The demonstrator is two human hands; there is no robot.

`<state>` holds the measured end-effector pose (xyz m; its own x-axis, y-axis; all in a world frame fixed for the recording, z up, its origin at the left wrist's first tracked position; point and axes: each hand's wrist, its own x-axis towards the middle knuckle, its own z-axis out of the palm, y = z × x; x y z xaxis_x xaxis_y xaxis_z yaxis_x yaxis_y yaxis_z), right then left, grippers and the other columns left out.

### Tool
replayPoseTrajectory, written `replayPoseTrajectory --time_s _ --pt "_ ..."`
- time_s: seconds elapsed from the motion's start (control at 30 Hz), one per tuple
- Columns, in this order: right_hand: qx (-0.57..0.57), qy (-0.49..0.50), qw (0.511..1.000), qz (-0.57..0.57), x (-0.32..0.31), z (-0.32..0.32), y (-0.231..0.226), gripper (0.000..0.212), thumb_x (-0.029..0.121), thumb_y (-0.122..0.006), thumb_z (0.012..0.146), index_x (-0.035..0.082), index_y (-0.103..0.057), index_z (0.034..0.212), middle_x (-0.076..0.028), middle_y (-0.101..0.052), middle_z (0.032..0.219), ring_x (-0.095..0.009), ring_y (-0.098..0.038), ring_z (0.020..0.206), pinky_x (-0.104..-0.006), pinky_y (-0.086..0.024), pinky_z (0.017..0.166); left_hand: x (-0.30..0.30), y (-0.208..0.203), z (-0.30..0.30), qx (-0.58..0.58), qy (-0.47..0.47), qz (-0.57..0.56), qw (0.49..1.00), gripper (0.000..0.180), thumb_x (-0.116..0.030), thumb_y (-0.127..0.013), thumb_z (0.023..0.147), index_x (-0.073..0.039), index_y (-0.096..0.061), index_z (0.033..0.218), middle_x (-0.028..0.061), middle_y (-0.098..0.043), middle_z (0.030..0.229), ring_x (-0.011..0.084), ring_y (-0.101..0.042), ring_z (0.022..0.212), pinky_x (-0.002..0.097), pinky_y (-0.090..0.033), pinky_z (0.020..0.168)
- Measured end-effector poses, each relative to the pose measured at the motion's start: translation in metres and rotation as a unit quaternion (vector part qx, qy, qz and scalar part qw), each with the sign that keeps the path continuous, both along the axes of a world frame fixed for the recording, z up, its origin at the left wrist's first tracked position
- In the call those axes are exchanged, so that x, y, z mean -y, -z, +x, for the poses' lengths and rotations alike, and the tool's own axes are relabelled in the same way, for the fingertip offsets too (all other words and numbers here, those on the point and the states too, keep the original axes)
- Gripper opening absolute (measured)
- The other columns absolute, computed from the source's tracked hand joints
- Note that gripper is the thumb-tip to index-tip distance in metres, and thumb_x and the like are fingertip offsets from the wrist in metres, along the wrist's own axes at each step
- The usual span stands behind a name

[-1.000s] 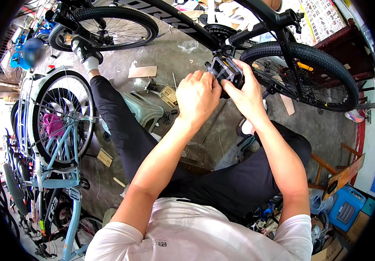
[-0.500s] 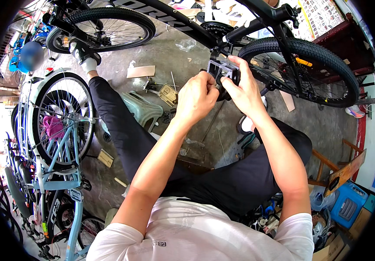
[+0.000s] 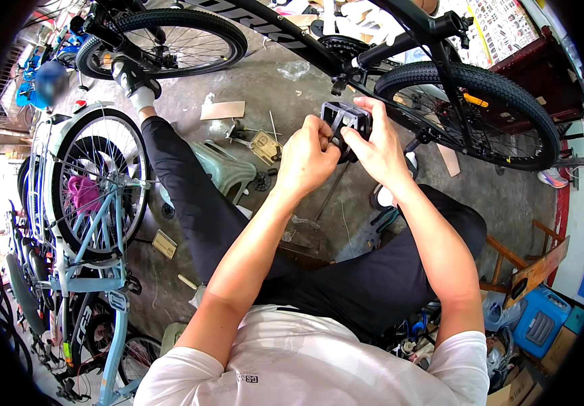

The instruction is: The person unwraps bicycle pedals from plastic packaging, then attaches a pedal to the bicycle crank arm and tightens it using a wrench.

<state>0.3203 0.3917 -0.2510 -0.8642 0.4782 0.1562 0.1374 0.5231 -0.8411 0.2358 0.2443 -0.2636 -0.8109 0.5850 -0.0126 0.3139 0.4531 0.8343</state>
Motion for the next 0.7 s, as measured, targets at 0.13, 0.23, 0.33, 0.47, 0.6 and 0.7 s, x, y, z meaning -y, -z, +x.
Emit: replayPoseTrajectory --time_s 0.13,0.23,0.33,0.47,0.6,0.7 --pt "0.011 0.007 1.000 -0.004 0.001 -0.002 -0.002 0.056 0.022 -0.073 0.088 0.004 -0.047 0.134 -0.022 -0.060 0.132 -0.038 -0.061 0.123 -0.0439 -0.047 0.104 0.000 -0.004 0.005 -0.022 -0.036 -0.005 0.999 0.027 -0.013 -0.071 0.082 -0.002 -0.058 0.103 0.0108 -0.066 0.075 0.0266 -0.067 0.069 0.0398 -0.053 0.069" --pt "0.005 0.015 1.000 0.013 0.000 -0.004 -0.002 0.056 0.022 -0.073 0.088 0.004 -0.047 0.134 -0.022 -0.061 0.132 -0.038 -0.061 0.123 -0.0442 -0.048 0.103 0.000 -0.001 0.008 -0.077 -0.067 0.002 0.995 0.026 -0.013 -0.073 0.081 -0.002 -0.061 0.102 0.0113 -0.068 0.077 0.0253 -0.068 0.069 0.0392 -0.054 0.069" --pt "0.003 0.013 1.000 0.026 0.000 -0.003 -0.003 0.056 0.022 -0.073 0.088 0.003 -0.046 0.134 -0.022 -0.061 0.130 -0.038 -0.061 0.123 -0.0440 -0.048 0.103 0.001 0.004 0.008 -0.116 -0.064 0.018 0.991 0.017 -0.012 -0.072 0.083 -0.003 -0.066 0.094 0.0111 -0.068 0.078 0.0244 -0.068 0.068 0.0386 -0.054 0.067" --pt "0.004 0.009 1.000 0.001 0.003 -0.003 -0.007 0.056 0.022 -0.073 0.089 0.004 -0.046 0.135 -0.021 -0.059 0.133 -0.038 -0.061 0.123 -0.0452 -0.047 0.104 0.000 0.005 0.008 -0.160 -0.069 0.046 0.984 0.010 -0.011 -0.070 0.086 -0.001 -0.069 0.089 0.0108 -0.068 0.079 0.0234 -0.066 0.066 0.0354 -0.053 0.066" --pt "-0.047 -0.004 0.992 0.116 0.000 -0.003 -0.008 0.044 0.021 -0.072 0.091 0.009 -0.053 0.129 -0.019 -0.056 0.133 -0.038 -0.057 0.125 -0.0464 -0.046 0.105 -0.001 -0.006 0.010 0.020 -0.082 0.056 0.995 0.013 -0.013 -0.067 0.090 -0.001 -0.070 0.094 0.0134 -0.070 0.080 0.0260 -0.068 0.070 0.0384 -0.053 0.068" --pt "-0.062 -0.054 0.969 0.234 0.006 -0.004 -0.018 0.015 0.017 -0.070 0.092 0.011 -0.066 0.106 -0.013 -0.057 0.130 -0.037 -0.055 0.125 -0.0464 -0.048 0.103 0.002 0.013 0.007 0.089 -0.094 0.151 0.980 0.015 -0.014 -0.066 0.093 0.001 -0.071 0.097 0.0115 -0.070 0.078 0.0178 -0.064 0.067 0.0331 -0.052 0.067"
